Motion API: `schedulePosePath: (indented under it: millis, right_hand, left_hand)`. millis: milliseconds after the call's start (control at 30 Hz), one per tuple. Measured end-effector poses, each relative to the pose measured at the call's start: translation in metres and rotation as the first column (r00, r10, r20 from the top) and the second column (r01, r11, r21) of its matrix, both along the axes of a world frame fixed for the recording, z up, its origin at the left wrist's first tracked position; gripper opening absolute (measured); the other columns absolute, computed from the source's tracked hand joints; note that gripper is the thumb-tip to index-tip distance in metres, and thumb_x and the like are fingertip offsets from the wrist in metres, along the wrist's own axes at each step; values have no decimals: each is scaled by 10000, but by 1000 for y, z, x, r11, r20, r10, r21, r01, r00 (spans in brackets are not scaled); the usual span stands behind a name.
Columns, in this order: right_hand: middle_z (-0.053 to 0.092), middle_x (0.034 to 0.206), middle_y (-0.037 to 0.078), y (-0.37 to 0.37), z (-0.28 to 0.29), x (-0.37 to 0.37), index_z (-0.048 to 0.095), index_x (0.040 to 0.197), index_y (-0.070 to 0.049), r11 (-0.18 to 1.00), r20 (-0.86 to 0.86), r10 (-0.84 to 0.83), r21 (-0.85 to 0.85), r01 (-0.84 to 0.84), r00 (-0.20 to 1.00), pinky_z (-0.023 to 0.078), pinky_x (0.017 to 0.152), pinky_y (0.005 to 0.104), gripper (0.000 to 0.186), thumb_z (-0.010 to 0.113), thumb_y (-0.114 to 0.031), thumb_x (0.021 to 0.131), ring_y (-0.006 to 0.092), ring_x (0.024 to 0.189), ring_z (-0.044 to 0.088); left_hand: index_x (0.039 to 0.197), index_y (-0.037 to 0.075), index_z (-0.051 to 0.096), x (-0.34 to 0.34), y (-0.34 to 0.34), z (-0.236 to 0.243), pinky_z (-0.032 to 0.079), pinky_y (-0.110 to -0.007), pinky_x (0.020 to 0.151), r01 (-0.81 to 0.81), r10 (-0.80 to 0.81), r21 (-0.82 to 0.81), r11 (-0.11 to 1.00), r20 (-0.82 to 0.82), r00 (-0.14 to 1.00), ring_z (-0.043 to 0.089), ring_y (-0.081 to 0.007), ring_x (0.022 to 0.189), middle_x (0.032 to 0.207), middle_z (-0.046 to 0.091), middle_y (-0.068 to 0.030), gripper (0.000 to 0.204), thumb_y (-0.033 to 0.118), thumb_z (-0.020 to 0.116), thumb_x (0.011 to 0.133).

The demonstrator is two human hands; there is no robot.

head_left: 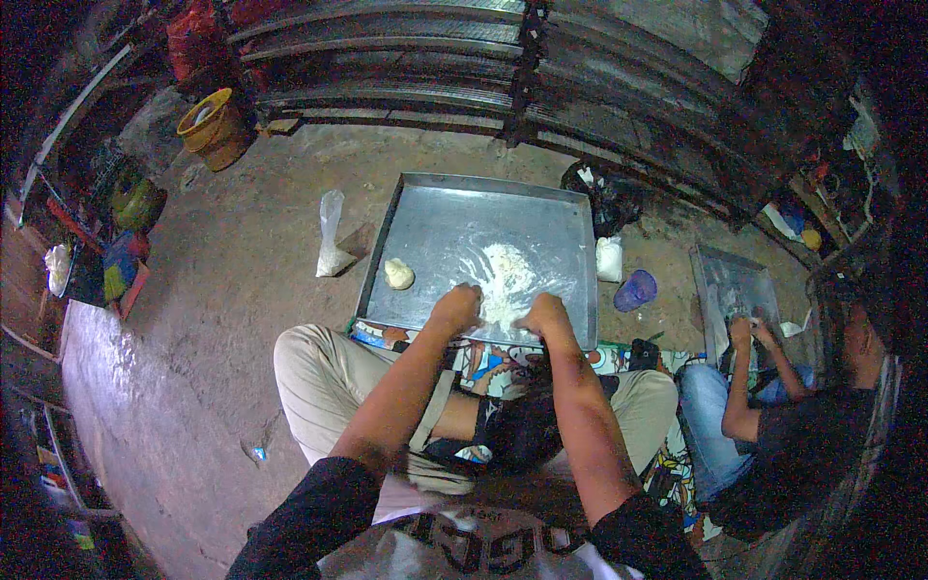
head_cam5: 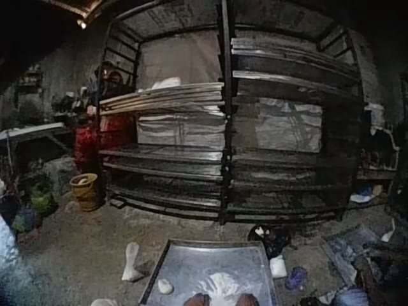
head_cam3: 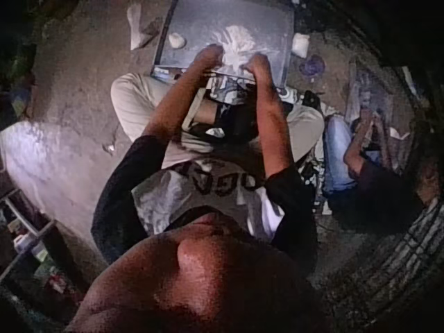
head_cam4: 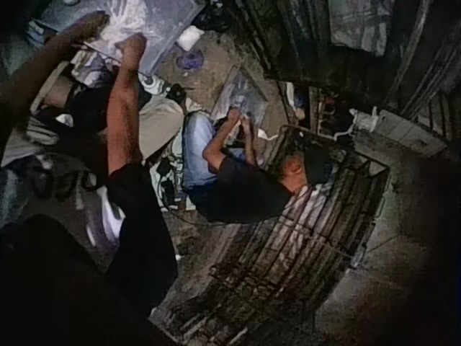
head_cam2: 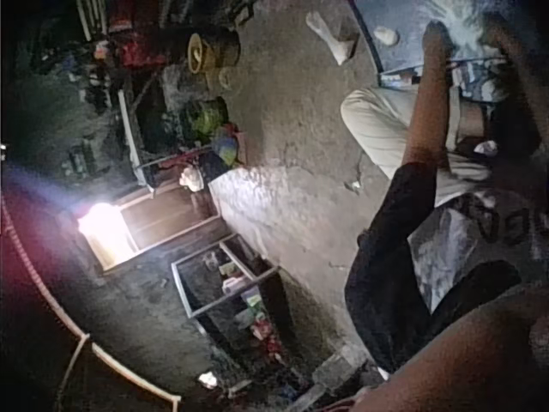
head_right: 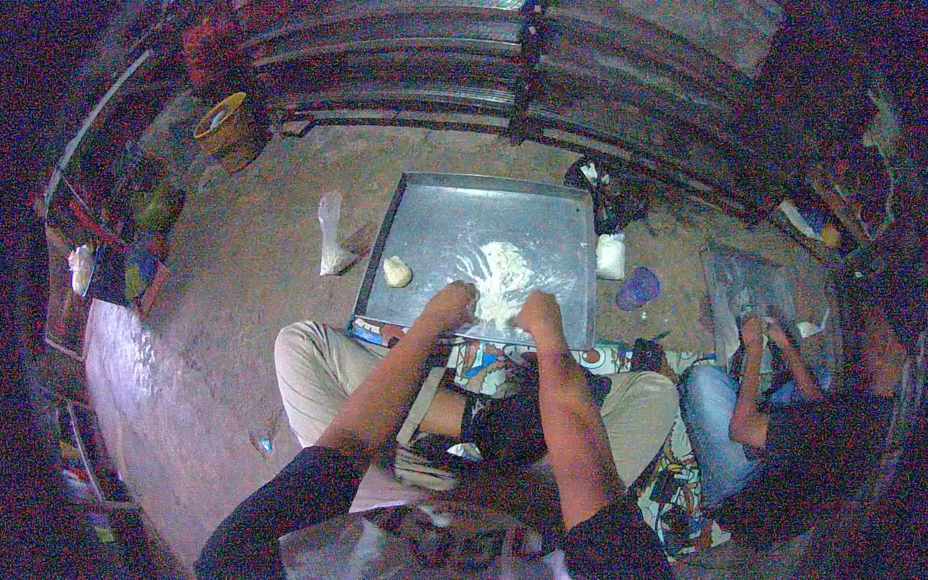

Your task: The person rolls a piece of dough between their palms, adds flour from a container onto a metal tray, and kneads the dough by hand.

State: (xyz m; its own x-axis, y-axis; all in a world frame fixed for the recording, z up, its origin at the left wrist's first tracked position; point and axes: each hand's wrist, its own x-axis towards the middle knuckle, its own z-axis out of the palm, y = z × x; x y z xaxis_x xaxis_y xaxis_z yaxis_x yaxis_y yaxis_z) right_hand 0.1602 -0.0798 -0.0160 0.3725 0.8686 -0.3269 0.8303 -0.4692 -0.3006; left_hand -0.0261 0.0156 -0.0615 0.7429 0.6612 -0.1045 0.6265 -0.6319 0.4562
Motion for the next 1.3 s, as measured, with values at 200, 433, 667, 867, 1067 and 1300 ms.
schedulePosePath:
  millis: [200,433,667,867,1067,1300]
  right_hand:
    - [668,945,254,12,-58,10,675,926,20,972,-7,122,203,-119,992,525,817,433,499,864,-289,582,402,919,651]
    - [642,957,220,29,-55,9,651,878,3,805,106,37,587,-92,994,494,806,455,200,684,-163,772,400,906,613]
    - [598,1074,273,25,-51,-27,564,1051,99,926,172,84,350,-141,982,474,883,458,441,644,-288,855,414,1023,567]
    - [566,1123,214,24,-53,-81,566,1166,25,905,407,193,278,-322,893,593,739,412,325,511,-85,865,376,1070,564]
    - [617,937,148,32,-68,-38,628,924,28,791,465,496,105,-602,733,592,679,377,171,518,-87,861,309,951,627]
    - [619,841,220,60,-50,-14,636,827,-11,786,249,182,545,-293,951,505,707,466,133,525,-84,838,386,798,622]
  left_hand:
    - [901,50,641,13,2,4,533,-456,775,76,-82,-101,992,-59,995,654,-377,916,919,680,-167,350,241,824,671]
    - [933,67,677,18,9,-1,523,-459,780,-153,142,28,988,242,960,651,-387,872,915,674,-190,187,77,564,783]
    - [999,57,673,4,35,-15,518,-471,814,-269,221,39,962,463,858,638,-413,918,994,657,-232,281,-4,561,749]
    - [975,24,659,-2,41,-17,520,-482,809,-287,293,-64,956,304,907,633,-434,898,970,652,-251,240,37,580,748]
    - [978,16,650,1,40,-8,515,-480,812,-243,243,-36,969,281,928,634,-423,900,938,656,-236,235,65,586,758]
    - [993,31,654,7,52,-32,506,-482,832,-197,207,-63,978,299,931,631,-416,909,924,655,-236,234,125,591,788]
